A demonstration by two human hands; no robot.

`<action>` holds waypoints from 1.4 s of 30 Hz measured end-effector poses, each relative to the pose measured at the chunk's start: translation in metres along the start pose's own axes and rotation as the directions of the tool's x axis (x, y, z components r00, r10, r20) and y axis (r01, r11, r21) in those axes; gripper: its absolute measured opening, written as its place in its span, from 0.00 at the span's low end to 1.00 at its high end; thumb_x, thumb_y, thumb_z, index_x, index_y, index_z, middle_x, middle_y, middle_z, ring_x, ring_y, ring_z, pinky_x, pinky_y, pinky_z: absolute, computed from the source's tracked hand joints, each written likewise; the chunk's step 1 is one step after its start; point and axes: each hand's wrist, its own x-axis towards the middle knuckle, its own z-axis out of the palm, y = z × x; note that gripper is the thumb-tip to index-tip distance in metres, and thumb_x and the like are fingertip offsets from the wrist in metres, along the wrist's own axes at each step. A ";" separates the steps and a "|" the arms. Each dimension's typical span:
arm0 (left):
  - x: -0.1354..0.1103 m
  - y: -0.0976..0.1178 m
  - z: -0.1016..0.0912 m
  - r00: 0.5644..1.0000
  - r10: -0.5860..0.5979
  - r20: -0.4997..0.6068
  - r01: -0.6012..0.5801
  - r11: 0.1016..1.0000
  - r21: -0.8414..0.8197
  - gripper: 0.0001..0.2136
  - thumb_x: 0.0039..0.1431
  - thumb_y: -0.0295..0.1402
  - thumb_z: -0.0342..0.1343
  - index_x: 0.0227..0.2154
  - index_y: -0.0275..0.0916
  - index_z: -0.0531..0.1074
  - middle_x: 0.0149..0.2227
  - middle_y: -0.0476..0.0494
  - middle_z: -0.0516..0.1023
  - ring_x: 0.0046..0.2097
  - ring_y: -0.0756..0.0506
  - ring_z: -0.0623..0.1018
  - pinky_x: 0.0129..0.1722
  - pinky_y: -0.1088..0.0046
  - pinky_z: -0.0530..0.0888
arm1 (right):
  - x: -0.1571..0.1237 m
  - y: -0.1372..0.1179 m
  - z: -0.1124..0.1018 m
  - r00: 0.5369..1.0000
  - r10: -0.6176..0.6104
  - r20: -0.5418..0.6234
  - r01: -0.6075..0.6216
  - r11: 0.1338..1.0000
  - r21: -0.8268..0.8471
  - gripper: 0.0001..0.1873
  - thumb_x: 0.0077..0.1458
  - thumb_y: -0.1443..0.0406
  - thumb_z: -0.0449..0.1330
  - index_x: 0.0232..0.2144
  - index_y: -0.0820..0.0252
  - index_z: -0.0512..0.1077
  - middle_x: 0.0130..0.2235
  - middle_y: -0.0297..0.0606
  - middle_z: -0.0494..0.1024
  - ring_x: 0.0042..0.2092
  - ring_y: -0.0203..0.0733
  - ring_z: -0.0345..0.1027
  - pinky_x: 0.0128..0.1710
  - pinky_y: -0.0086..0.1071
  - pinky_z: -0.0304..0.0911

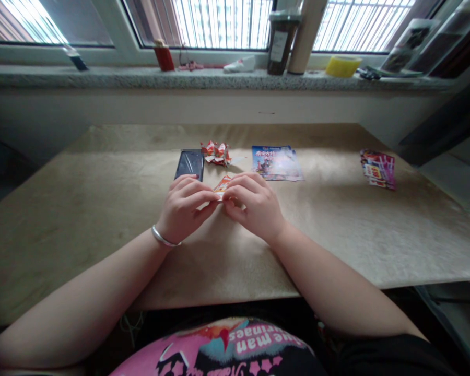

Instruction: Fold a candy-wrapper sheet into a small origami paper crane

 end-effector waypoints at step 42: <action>-0.001 -0.001 0.004 1.000 0.007 0.010 -0.006 1.000 -0.030 0.04 0.56 0.32 0.56 0.26 0.43 0.72 0.28 0.52 0.76 0.32 0.50 0.70 0.41 0.68 0.67 | -0.001 0.007 0.002 0.988 0.114 0.102 -0.109 0.993 -0.054 0.05 0.47 0.70 0.60 0.26 0.54 0.73 0.33 0.36 0.75 0.42 0.44 0.66 0.43 0.39 0.65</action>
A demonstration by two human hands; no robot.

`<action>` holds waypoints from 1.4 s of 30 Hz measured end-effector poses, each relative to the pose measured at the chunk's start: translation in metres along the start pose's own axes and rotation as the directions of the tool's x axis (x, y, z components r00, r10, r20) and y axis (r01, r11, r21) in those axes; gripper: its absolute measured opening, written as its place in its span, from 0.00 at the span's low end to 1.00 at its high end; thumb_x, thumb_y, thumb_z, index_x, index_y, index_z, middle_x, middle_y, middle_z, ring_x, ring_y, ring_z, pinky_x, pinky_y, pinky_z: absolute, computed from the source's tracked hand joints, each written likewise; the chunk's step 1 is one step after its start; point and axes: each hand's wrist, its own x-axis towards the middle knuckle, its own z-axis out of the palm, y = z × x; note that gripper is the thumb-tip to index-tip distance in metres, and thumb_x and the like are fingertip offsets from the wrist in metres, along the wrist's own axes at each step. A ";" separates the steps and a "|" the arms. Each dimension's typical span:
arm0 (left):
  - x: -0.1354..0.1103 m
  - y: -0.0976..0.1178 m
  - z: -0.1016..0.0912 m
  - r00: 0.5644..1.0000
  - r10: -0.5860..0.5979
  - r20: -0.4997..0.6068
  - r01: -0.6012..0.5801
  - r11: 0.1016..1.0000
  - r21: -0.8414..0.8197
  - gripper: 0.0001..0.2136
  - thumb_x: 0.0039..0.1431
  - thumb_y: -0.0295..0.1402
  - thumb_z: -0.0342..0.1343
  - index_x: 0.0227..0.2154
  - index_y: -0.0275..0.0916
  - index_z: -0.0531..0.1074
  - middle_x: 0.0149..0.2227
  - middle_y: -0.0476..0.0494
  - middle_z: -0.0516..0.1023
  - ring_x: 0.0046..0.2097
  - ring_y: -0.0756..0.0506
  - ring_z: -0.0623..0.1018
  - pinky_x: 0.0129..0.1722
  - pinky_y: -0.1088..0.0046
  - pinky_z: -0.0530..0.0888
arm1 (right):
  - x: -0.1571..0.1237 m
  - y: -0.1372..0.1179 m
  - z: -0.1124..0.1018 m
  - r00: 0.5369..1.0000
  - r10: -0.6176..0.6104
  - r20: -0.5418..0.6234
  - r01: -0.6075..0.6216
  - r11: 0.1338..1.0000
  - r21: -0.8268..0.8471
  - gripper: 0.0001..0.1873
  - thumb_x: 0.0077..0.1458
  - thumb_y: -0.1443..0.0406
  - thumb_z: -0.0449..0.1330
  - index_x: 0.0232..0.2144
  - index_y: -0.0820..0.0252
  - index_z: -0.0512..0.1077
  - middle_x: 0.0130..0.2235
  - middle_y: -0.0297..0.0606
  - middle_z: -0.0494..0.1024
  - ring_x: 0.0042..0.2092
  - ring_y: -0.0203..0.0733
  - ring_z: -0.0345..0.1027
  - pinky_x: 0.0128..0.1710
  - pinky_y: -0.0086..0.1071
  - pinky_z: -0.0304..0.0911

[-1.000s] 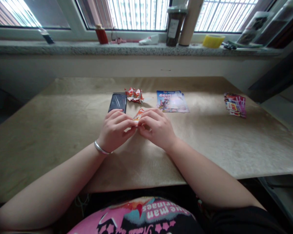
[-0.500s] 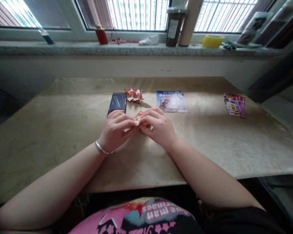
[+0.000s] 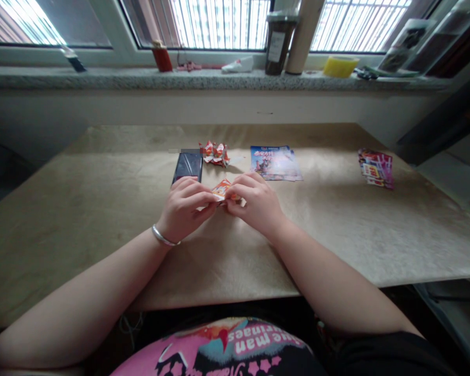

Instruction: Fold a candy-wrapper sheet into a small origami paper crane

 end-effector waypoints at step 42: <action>0.000 -0.004 -0.001 0.998 -0.059 0.038 0.059 0.998 -0.015 0.09 0.58 0.37 0.55 0.24 0.40 0.72 0.28 0.49 0.76 0.31 0.50 0.70 0.37 0.71 0.67 | -0.002 0.004 0.001 0.997 0.067 0.035 -0.064 0.996 -0.066 0.03 0.50 0.67 0.60 0.26 0.57 0.72 0.31 0.36 0.74 0.36 0.41 0.67 0.37 0.34 0.63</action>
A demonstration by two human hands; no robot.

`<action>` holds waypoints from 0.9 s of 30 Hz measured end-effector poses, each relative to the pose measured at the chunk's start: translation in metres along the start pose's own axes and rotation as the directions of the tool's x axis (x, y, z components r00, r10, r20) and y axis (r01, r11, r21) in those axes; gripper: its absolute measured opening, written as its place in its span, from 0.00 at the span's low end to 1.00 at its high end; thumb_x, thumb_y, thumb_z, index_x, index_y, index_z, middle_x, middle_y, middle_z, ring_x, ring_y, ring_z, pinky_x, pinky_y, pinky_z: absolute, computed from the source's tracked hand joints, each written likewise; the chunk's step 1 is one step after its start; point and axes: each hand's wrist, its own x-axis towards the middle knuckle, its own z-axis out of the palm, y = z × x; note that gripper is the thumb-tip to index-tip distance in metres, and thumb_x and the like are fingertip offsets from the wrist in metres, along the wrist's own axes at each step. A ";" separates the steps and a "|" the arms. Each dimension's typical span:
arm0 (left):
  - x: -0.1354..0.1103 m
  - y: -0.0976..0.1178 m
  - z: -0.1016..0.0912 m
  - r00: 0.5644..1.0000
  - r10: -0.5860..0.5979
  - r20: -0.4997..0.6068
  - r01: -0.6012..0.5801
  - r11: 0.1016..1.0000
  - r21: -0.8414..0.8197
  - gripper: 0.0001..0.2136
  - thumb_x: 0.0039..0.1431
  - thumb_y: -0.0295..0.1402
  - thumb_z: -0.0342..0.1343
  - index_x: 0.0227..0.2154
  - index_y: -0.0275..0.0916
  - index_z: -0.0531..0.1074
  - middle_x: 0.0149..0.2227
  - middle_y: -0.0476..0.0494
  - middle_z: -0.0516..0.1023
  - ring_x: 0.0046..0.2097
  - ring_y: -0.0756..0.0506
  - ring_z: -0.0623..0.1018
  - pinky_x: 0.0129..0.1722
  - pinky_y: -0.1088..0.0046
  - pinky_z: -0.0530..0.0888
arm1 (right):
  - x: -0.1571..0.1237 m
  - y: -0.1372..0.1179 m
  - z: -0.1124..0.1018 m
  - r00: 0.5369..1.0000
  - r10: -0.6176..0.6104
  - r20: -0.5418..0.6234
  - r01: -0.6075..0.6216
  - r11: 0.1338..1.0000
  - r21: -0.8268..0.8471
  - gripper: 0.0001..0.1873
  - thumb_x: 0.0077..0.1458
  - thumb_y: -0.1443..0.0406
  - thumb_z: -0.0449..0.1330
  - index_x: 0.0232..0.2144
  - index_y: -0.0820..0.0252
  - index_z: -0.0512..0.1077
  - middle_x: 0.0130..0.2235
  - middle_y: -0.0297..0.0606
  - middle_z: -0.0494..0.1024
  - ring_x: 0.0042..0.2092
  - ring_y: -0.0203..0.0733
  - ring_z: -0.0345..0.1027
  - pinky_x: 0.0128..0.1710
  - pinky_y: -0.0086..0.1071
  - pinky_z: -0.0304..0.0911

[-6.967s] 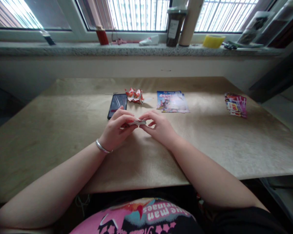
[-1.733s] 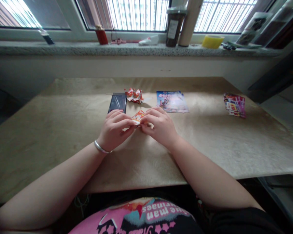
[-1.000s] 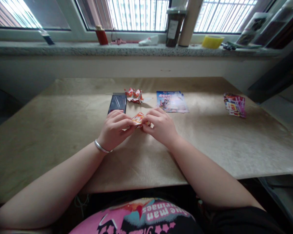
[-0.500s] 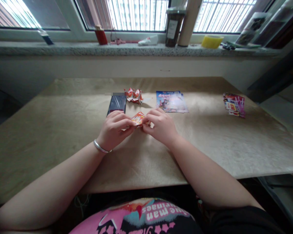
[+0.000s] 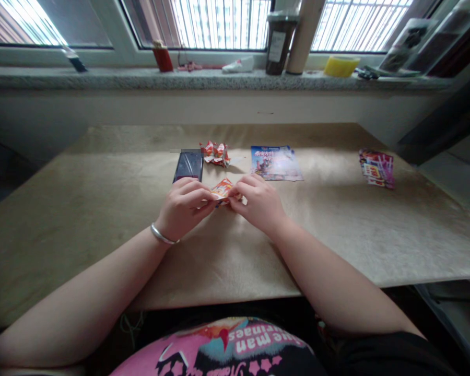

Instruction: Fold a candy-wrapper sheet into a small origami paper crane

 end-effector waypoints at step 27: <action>-0.004 -0.022 0.002 0.990 -0.144 -0.001 0.144 0.985 -0.098 0.07 0.58 0.36 0.56 0.30 0.39 0.75 0.31 0.46 0.75 0.33 0.49 0.73 0.36 0.72 0.70 | 0.000 0.011 -0.002 0.997 -0.003 -0.072 0.010 0.994 0.107 0.04 0.50 0.68 0.58 0.25 0.56 0.69 0.29 0.36 0.72 0.35 0.41 0.65 0.36 0.35 0.62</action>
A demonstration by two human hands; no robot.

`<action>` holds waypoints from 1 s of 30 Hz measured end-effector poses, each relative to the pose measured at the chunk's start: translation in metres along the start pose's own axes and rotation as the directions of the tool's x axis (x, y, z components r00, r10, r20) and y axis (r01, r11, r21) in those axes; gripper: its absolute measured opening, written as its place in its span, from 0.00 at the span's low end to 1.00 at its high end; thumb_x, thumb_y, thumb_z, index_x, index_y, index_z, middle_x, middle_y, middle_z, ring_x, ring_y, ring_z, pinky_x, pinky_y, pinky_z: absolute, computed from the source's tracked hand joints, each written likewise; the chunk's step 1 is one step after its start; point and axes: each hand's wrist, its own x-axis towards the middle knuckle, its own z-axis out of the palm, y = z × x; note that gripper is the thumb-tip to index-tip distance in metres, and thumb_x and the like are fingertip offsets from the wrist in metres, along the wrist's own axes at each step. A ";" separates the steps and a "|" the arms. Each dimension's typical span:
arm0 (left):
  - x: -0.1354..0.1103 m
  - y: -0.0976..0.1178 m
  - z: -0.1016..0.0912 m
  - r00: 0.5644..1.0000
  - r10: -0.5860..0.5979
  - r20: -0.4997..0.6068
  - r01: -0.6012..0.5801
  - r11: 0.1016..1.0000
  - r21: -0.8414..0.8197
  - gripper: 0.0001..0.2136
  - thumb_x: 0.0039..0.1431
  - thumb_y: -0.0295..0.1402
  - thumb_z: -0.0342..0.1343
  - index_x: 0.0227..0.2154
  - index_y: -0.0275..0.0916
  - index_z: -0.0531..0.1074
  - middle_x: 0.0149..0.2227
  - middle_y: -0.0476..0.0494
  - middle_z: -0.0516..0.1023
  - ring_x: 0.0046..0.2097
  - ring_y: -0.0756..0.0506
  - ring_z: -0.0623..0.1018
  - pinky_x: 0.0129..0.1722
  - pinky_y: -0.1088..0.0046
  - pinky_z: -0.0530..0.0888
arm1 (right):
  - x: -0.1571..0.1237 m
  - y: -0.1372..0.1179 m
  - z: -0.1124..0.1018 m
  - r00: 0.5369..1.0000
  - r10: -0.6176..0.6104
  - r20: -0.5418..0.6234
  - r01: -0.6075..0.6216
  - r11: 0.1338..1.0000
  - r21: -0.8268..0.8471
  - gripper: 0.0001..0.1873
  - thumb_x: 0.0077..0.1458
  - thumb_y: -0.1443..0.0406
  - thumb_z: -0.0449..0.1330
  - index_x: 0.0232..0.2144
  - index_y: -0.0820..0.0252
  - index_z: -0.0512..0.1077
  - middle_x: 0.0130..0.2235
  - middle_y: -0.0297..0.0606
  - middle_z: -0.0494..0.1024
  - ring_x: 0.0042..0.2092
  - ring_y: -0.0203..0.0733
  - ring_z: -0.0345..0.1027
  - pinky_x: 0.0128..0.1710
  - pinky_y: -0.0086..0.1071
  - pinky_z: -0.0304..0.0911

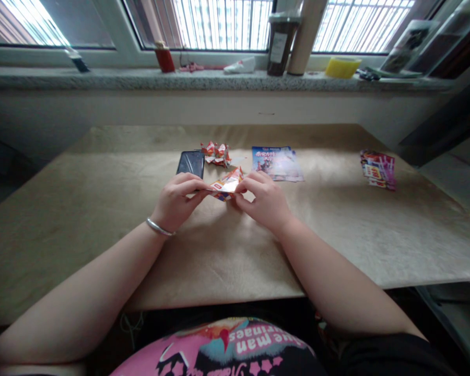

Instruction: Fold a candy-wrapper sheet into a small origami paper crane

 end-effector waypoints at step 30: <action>0.000 0.012 -0.001 0.993 0.116 0.030 -0.104 0.960 -0.259 0.09 0.59 0.21 0.50 0.35 0.38 0.74 0.50 0.41 0.66 0.40 0.53 0.75 0.41 0.72 0.78 | 0.001 0.001 0.001 0.985 0.169 0.022 -0.169 0.986 -0.010 0.03 0.51 0.66 0.59 0.32 0.56 0.70 0.34 0.37 0.73 0.38 0.42 0.66 0.39 0.38 0.64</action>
